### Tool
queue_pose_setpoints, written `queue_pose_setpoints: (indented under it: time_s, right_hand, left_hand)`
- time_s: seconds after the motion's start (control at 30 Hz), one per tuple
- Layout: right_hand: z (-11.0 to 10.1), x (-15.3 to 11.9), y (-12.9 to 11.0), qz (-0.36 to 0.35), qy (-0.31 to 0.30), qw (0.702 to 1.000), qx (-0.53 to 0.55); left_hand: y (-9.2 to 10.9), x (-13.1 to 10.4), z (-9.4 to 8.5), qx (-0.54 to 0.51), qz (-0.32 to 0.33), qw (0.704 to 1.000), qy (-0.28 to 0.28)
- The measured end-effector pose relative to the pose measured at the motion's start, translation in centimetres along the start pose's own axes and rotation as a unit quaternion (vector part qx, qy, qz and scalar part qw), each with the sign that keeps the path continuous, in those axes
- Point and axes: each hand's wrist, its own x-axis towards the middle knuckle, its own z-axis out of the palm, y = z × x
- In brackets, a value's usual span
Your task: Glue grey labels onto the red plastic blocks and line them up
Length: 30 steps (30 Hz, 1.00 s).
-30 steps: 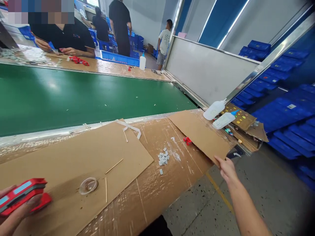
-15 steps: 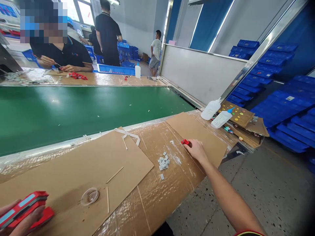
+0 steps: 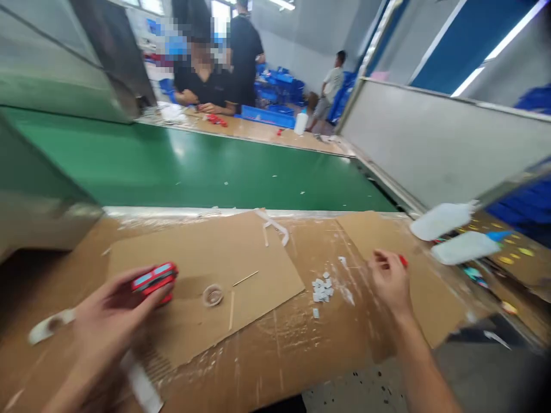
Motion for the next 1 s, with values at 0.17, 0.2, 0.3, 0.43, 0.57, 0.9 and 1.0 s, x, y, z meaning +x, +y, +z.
queue_pose_setpoints:
  time_s: [0.17, 0.2, 0.3, 0.43, 0.57, 0.9, 1.0]
  right_hand:
    - [5.1, -6.4, -15.1, -0.469, -0.231, 0.838, 0.155]
    - [6.0, -7.0, -17.4, -0.523, -0.234, 0.806, 0.147]
    - [8.3, -7.0, -21.4, -0.605, -0.247, 0.754, 0.07]
    - [10.2, -5.6, -22.1, -0.654, -0.278, 0.704, -0.007]
    - [11.2, -4.8, -22.0, -0.699, -0.273, 0.66, -0.005]
    - [10.1, -3.2, -22.4, -0.696, -0.151, 0.665, 0.226]
    - [9.0, -3.5, -23.3, -0.509, -0.083, 0.776, 0.364]
  left_hand:
    - [-0.5, -0.7, 0.7, -0.042, -0.03, 0.998, -0.02]
    - [-0.5, -0.8, 0.8, -0.047, -0.022, 0.998, -0.026]
    - [-0.4, -1.1, 0.8, -0.059, 0.021, 0.997, -0.047]
    - [-0.3, -1.2, 0.6, -0.064, 0.07, 0.994, -0.055]
    - [-0.5, -0.9, 0.5, -0.069, 0.085, 0.992, -0.06]
    - [-0.5, -0.8, 0.3, -0.04, 0.106, 0.993, -0.042]
    - [-0.4, -0.7, 0.3, -0.039, 0.12, 0.991, -0.047]
